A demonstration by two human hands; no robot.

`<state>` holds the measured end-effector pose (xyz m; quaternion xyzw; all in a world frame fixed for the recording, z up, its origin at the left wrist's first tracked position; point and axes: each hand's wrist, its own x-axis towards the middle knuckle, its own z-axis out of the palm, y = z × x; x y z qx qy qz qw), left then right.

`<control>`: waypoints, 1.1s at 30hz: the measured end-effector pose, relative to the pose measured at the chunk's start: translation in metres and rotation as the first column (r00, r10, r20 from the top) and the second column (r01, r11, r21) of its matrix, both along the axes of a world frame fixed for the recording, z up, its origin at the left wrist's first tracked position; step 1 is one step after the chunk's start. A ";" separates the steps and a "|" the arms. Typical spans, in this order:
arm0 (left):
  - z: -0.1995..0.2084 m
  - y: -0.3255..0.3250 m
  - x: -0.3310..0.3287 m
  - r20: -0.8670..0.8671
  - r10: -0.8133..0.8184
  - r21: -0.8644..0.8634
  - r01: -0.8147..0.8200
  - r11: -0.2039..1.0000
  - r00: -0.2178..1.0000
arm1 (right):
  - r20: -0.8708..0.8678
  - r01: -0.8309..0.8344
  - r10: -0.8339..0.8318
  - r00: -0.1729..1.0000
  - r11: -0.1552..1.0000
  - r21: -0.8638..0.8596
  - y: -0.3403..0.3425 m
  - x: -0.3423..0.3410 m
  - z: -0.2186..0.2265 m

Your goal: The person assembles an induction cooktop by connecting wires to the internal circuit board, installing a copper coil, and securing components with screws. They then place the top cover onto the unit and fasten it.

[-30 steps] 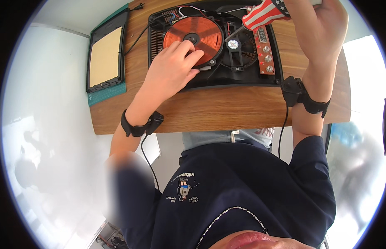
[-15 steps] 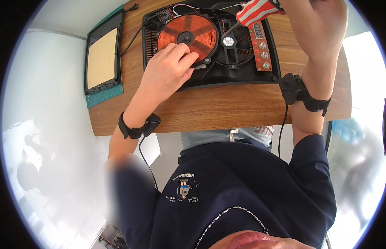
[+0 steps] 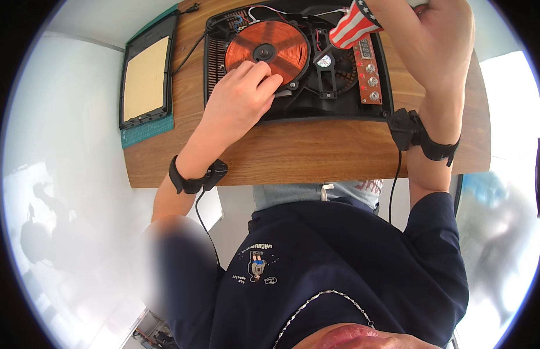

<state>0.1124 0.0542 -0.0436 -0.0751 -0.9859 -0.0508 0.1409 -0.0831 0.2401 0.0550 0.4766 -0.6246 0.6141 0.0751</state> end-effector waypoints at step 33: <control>-0.033 -0.216 0.081 -0.005 0.754 0.042 -0.753 0.656 0.657 | -0.080 0.659 -0.660 0.747 0.751 -0.042 0.049 -0.054 0.009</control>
